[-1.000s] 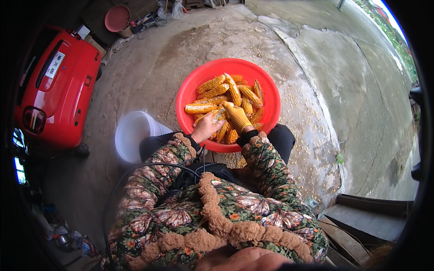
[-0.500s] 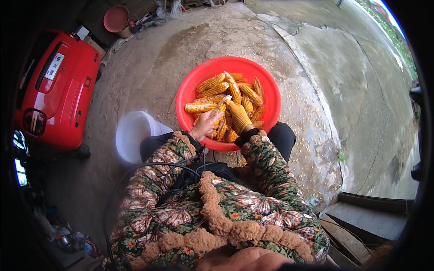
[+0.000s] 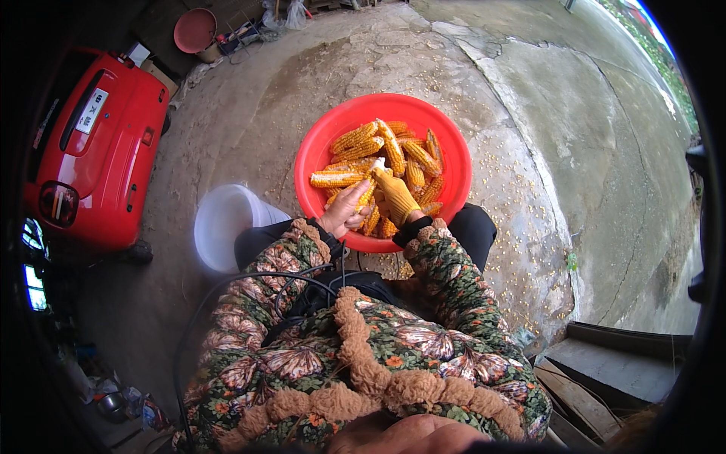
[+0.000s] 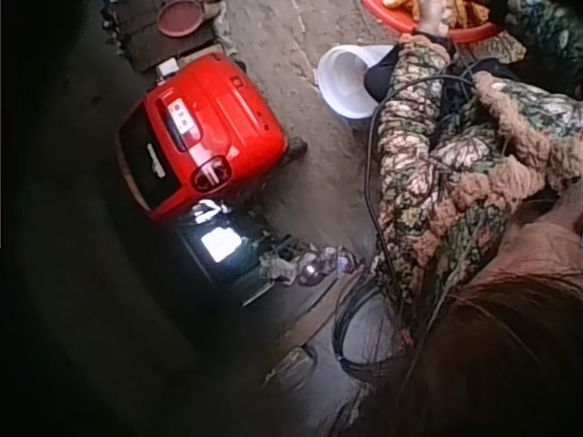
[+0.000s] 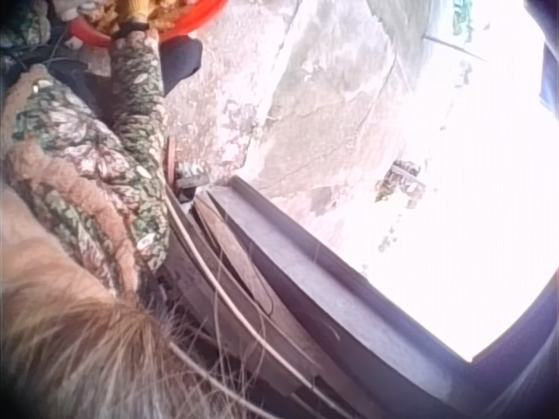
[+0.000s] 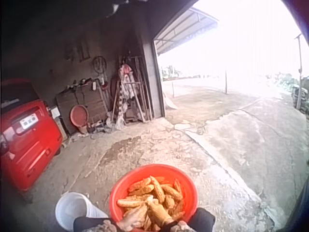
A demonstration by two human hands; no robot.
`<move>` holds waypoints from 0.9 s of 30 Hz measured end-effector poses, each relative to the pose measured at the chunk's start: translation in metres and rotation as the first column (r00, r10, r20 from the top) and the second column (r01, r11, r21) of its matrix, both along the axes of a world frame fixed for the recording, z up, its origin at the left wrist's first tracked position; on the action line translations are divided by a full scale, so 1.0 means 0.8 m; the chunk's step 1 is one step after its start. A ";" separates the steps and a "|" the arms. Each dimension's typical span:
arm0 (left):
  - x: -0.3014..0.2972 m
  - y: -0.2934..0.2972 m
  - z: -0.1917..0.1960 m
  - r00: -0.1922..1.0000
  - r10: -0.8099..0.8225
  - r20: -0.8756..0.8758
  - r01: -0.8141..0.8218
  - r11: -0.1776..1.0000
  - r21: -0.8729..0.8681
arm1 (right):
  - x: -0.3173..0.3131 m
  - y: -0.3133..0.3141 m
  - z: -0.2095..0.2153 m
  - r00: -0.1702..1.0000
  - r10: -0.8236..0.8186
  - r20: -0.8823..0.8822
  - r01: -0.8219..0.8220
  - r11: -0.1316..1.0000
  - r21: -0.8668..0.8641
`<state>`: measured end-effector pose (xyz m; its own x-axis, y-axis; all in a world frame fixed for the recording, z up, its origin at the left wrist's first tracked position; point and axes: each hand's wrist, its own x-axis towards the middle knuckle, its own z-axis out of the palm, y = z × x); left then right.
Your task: The person sits on the ground with a red basin of corn cobs on their lap. They put on yellow gloves and shuck the corn by hand, removing kernels into the basin and leaving the cobs in the same basin.
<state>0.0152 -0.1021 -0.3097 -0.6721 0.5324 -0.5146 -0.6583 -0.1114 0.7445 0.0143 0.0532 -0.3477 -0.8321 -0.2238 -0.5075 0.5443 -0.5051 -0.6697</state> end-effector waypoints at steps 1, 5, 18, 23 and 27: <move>-0.001 -0.001 0.001 0.998 0.028 0.056 -0.029 0.999 0.021 | 0.000 0.001 0.000 1.000 -0.016 -0.027 0.016 1.000 0.015; -0.006 0.001 0.001 0.985 -0.027 -0.168 -0.001 0.987 -0.159 | 0.002 0.001 0.002 0.998 -0.028 -0.052 0.029 0.999 0.027; -0.004 0.006 -0.006 0.960 -0.034 -0.279 -0.037 0.969 -0.244 | 0.006 -0.007 0.013 0.998 0.030 -0.062 -0.020 0.988 0.155; -0.002 0.009 -0.003 0.957 -0.045 -0.285 -0.037 0.961 -0.274 | 0.003 -0.008 -0.001 1.000 0.008 -0.010 -0.007 0.994 0.108; -0.006 0.011 -0.011 0.954 -0.052 -0.295 -0.034 0.960 -0.279 | 0.002 -0.007 -0.003 1.000 -0.002 -0.024 0.006 0.988 0.152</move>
